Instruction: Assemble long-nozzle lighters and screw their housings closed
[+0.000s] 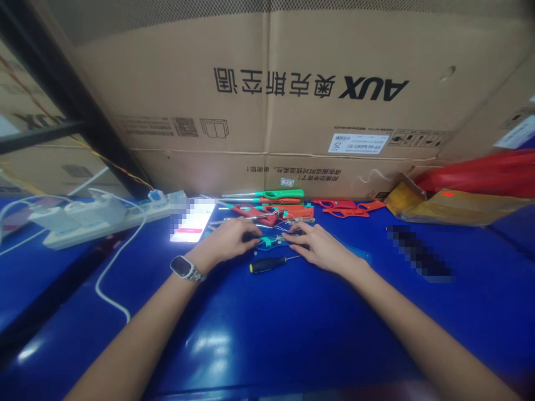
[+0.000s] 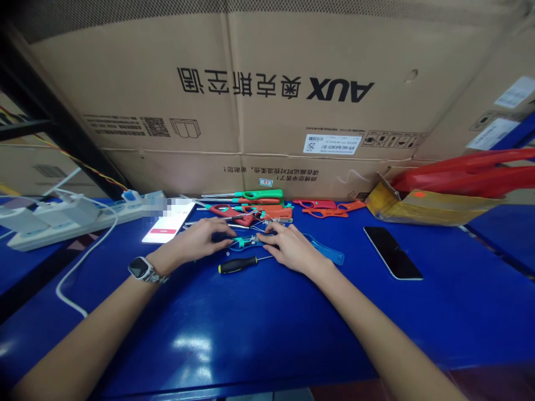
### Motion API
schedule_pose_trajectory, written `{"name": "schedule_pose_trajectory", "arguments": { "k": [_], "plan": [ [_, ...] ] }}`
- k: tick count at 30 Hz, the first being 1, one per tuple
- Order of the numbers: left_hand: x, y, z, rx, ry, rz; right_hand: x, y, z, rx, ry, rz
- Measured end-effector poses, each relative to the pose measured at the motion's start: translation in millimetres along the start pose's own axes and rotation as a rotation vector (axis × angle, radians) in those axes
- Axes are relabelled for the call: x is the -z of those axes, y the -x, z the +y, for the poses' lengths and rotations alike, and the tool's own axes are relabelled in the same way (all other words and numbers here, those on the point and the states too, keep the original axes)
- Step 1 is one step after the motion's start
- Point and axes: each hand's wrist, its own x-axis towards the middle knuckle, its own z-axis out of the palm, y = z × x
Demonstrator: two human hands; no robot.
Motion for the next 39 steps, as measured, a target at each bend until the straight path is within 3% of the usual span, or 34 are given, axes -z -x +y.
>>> {"name": "schedule_pose_trajectory", "arguments": {
  "k": [11,20,39],
  "plan": [
    [-1.5,-3.1,-0.1,-0.066,-0.02,-0.021,-1.2,-0.9,-2.1,0.002,0.029,0.001],
    [-2.1,-7.3,0.5,-0.098,-0.183,-0.053,-3.5,0.1,-2.9,-0.007,0.053,0.021],
    [-6.3,-4.6,-4.2,-0.061,-0.01,-0.012,-2.2,-0.5,-4.9,-0.028,0.059,-0.007]
  ]
}}
